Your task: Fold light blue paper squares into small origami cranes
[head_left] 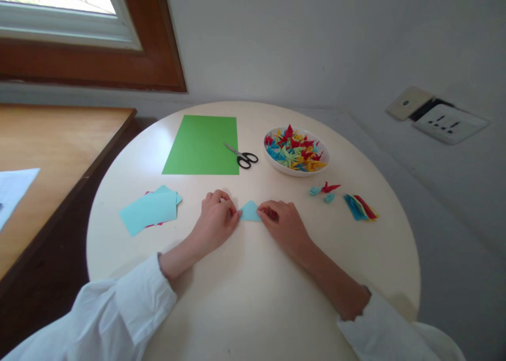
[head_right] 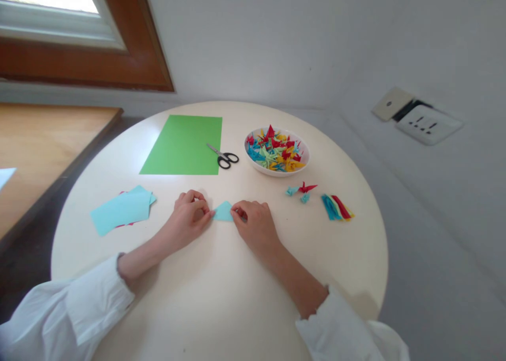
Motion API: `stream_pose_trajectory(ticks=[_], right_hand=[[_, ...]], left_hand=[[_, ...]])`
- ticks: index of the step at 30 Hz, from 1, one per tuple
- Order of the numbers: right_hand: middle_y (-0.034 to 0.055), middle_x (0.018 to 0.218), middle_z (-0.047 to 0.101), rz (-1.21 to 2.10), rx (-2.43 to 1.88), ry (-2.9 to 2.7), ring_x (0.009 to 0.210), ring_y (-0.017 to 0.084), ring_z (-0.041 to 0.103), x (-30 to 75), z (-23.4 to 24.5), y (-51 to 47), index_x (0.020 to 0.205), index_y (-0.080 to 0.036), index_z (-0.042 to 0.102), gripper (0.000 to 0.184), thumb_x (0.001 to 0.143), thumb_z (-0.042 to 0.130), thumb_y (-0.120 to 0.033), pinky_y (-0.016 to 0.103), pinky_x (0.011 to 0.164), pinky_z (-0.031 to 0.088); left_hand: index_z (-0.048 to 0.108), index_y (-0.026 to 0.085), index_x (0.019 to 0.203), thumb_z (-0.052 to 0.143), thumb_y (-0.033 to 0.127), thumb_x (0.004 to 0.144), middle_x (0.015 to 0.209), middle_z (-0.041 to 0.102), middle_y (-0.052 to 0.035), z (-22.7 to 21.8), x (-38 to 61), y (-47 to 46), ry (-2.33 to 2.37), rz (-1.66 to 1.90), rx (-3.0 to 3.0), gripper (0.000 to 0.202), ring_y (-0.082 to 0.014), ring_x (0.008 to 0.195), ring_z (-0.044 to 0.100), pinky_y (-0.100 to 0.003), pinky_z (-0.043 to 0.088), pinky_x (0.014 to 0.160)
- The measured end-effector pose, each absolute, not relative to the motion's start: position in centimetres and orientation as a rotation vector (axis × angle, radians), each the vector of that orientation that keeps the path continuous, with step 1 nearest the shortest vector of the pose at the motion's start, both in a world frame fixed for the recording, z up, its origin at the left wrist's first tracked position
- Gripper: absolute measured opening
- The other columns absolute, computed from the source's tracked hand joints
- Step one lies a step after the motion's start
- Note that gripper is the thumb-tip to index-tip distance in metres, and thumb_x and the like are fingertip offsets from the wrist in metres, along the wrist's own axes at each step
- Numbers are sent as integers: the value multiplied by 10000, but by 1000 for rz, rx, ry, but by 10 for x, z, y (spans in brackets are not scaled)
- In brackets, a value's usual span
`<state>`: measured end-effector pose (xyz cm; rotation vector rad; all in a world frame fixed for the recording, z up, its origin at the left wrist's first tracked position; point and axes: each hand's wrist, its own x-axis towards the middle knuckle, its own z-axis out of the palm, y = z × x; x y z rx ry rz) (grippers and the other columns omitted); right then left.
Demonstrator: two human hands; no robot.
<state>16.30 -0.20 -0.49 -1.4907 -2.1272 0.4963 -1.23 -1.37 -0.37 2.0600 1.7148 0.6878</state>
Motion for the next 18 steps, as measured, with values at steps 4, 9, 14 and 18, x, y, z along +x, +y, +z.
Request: stream_pose_trajectory(ticks=[4,9,14,18], right_hand=[[-13,620,628,491,-1502,-2138,582,134,531,162,-5,-1,724,-210,602,74,770,545,-206,288,641,309],[9,685,642,464,-1435,-2114,635,151,535,162,-6,-2,729,-207,598,84,773,528,-193,292,659,340],[13,692,648,550,-1431,-2047,606,143,536,160,-6,-1,737,-201,607,91,759,521,-178,272,619,382],[5,650,636,575,-1427,-1993,573,136,537,159,-6,-1,709,-203,610,103,746,515,-188,256,577,397]], left_hand=[[586,160,642,511,251,776,891,503,-80,-6,-12,-13,1719,687,2099,179,-231,863,460,-436,389,804],[584,158,638,491,252,784,900,506,-84,-5,-12,-13,1725,663,2127,197,-235,869,459,-435,395,785],[579,156,627,485,251,783,911,510,-87,-4,-11,-13,1736,631,2116,205,-238,875,461,-435,397,777],[578,158,623,483,255,779,905,509,-87,-4,-11,-13,1748,652,2137,207,-230,858,458,-432,400,766]])
